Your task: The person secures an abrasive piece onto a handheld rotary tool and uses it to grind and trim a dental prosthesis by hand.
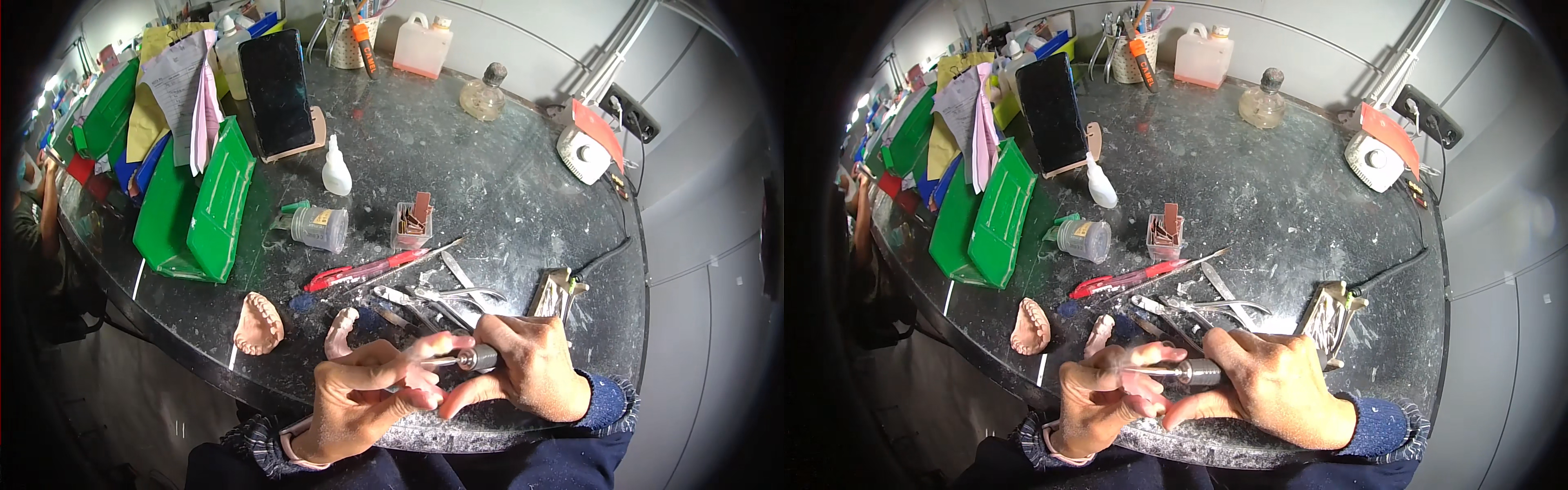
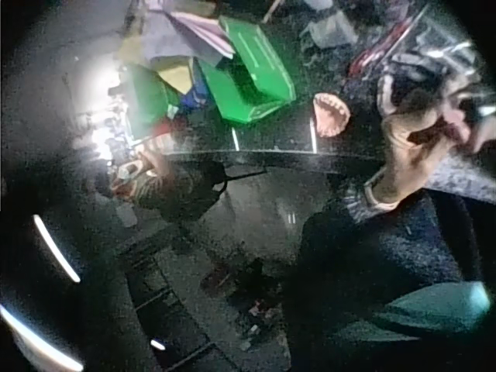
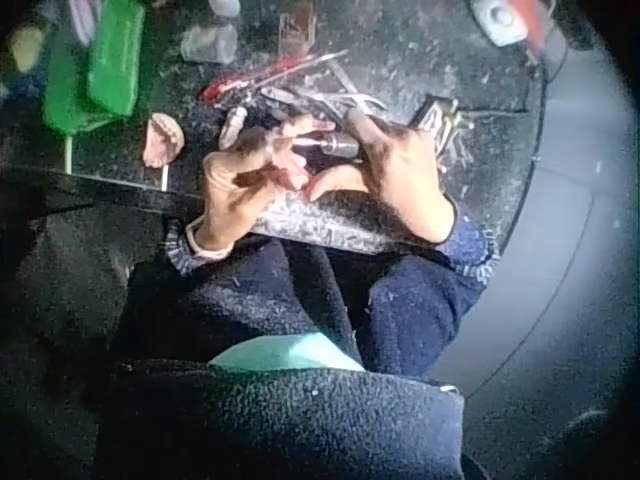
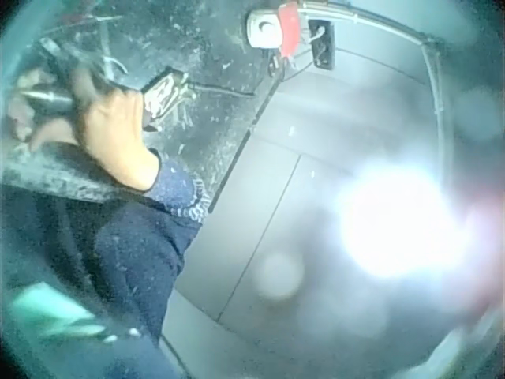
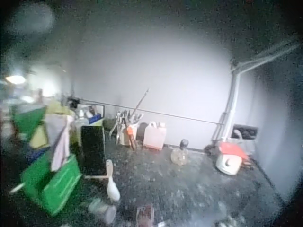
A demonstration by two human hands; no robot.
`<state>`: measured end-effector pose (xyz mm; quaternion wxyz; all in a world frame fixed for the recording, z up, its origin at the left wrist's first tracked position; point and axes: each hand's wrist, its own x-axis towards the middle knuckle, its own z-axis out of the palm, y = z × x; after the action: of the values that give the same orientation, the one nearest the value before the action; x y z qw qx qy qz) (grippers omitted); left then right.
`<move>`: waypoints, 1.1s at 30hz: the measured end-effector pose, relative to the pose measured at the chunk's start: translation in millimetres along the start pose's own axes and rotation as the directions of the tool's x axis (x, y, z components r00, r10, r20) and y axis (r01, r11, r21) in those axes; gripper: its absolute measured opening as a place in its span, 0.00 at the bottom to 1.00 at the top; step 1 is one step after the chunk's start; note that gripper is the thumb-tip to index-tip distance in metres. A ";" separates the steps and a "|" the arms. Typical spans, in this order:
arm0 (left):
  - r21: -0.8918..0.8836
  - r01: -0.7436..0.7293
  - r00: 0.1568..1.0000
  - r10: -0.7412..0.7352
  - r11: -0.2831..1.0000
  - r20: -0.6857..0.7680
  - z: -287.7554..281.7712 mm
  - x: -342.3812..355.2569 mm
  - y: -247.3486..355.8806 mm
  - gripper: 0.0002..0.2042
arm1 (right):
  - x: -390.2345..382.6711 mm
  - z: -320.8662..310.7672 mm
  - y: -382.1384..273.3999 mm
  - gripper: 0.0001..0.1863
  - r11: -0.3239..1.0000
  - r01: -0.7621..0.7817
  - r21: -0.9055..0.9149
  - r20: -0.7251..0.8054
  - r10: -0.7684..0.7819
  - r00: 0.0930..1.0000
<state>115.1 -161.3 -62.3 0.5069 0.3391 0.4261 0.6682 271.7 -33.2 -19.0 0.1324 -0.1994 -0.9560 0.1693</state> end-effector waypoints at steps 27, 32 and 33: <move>0.128 -0.163 0.964 0.131 0.978 0.230 -11.1 2.7 -8.2 0.17 | -4.0 3.3 3.9 0.38 0.995 0.071 -0.067 -0.031 -0.073 0.997; 0.056 -0.166 0.970 0.153 0.985 0.189 -10.7 0.8 -9.9 0.15 | 3.3 -6.6 2.5 0.37 0.995 0.077 -0.058 -0.022 -0.079 0.997; 0.055 -0.167 0.970 0.154 0.984 0.189 -10.8 0.4 -10.1 0.15 | 3.1 -5.9 2.5 0.37 0.994 0.101 -0.050 -0.012 -0.101 0.995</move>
<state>109.4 -162.1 -75.9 0.4759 0.4506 0.3720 0.6574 271.7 -28.1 -14.1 0.1430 -0.1553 -0.9678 0.1373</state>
